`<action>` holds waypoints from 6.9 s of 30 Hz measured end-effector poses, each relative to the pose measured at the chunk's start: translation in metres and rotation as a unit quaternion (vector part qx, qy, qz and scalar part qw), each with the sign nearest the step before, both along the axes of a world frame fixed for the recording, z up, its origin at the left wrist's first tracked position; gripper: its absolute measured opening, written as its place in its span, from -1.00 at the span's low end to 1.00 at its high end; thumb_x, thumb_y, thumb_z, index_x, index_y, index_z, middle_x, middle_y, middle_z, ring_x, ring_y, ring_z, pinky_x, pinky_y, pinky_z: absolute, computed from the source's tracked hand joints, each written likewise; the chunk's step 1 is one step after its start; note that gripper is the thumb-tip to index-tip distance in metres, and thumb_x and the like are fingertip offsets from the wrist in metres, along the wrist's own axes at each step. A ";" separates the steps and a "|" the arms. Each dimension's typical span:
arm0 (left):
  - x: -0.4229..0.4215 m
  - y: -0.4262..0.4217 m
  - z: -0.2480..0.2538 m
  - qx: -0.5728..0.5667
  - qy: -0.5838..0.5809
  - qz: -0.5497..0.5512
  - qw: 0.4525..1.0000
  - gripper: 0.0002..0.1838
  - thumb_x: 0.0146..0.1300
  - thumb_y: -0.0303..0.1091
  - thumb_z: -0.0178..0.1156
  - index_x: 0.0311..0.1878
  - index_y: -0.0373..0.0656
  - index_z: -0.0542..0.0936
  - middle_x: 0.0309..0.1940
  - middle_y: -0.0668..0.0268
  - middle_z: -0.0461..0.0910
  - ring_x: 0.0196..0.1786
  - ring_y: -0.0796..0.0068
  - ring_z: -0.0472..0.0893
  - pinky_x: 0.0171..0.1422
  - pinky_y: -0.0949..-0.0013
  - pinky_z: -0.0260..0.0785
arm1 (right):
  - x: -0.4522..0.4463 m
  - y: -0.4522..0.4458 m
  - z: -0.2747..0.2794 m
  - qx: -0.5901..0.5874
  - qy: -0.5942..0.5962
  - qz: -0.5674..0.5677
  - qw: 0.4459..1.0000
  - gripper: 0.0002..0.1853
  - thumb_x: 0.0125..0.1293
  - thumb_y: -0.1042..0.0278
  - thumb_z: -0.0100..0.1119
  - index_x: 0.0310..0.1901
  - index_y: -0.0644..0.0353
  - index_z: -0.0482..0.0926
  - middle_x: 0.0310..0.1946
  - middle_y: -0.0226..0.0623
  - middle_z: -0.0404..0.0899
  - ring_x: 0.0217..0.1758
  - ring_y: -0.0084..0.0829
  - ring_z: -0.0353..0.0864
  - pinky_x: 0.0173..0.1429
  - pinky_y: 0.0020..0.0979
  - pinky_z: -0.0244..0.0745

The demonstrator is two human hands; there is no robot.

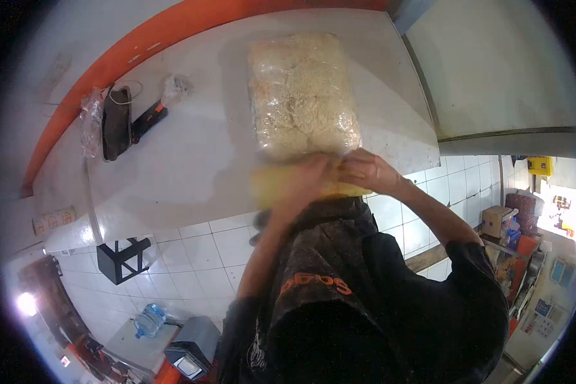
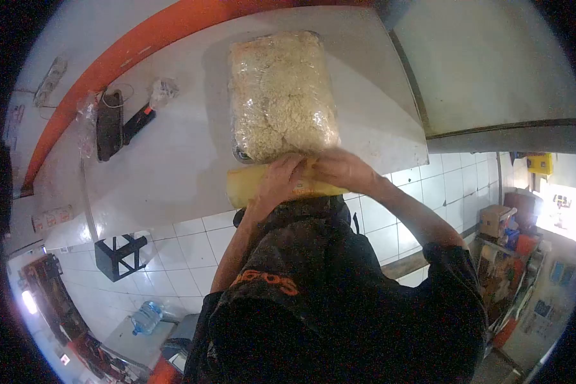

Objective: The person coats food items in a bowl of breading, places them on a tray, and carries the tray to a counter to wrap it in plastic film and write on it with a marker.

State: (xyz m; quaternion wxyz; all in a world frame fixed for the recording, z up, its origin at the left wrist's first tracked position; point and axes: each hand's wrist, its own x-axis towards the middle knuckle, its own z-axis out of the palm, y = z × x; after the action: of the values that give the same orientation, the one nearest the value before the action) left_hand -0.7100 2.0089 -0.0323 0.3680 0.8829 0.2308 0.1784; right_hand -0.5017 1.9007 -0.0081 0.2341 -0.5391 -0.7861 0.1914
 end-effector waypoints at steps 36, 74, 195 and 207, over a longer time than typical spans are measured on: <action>0.000 -0.002 0.000 -0.027 0.028 -0.004 0.999 -0.75 0.34 -0.32 0.13 0.00 -0.24 0.57 -0.05 0.02 0.60 0.02 -0.08 0.58 0.10 0.04 0.44 | 0.017 0.011 0.033 -0.129 -0.073 0.046 0.988 -0.85 0.23 0.32 0.24 -0.25 0.20 0.59 -0.28 -0.25 0.55 -0.15 -0.20 0.59 -0.02 -0.25 0.52; 0.004 -0.003 0.003 -0.065 0.000 0.014 0.998 -0.79 0.25 -0.34 0.18 -0.08 -0.18 0.56 -0.14 0.06 0.59 -0.04 -0.05 0.58 0.04 0.03 0.45 | -0.024 0.007 0.033 -0.021 -0.031 -0.021 0.999 -0.85 0.14 0.35 0.34 -0.29 0.15 0.57 -0.27 -0.34 0.56 -0.22 -0.28 0.61 -0.12 -0.27 0.56; -0.110 0.006 0.070 -0.048 0.005 0.141 0.989 -0.74 0.32 -0.35 0.26 -0.40 -0.27 0.43 -0.54 0.11 0.43 -0.52 0.18 0.40 -0.39 0.23 0.30 | -0.034 -0.003 0.075 0.016 0.197 -0.390 0.900 -0.81 0.34 0.62 0.02 -0.04 0.22 0.44 -0.40 -0.02 0.53 -0.39 -0.06 0.60 -0.28 -0.34 0.47; -0.085 0.056 0.209 0.189 -0.132 0.074 0.970 -0.68 0.07 -0.48 0.44 -0.46 -0.22 0.40 -0.61 0.24 0.32 -0.59 0.30 0.32 -0.52 0.33 0.19 | -0.003 0.013 0.209 0.303 0.152 -0.315 0.886 -0.89 0.32 0.58 0.12 -0.13 0.23 0.54 -0.37 -0.34 0.62 -0.47 -0.59 0.51 -0.37 -0.53 0.41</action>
State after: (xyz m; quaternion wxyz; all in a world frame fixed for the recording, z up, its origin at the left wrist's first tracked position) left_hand -0.7951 2.0652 0.1766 0.2075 0.8854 0.2073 0.3606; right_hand -0.5044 1.9139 0.2007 0.5508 -0.6254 -0.5494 -0.0604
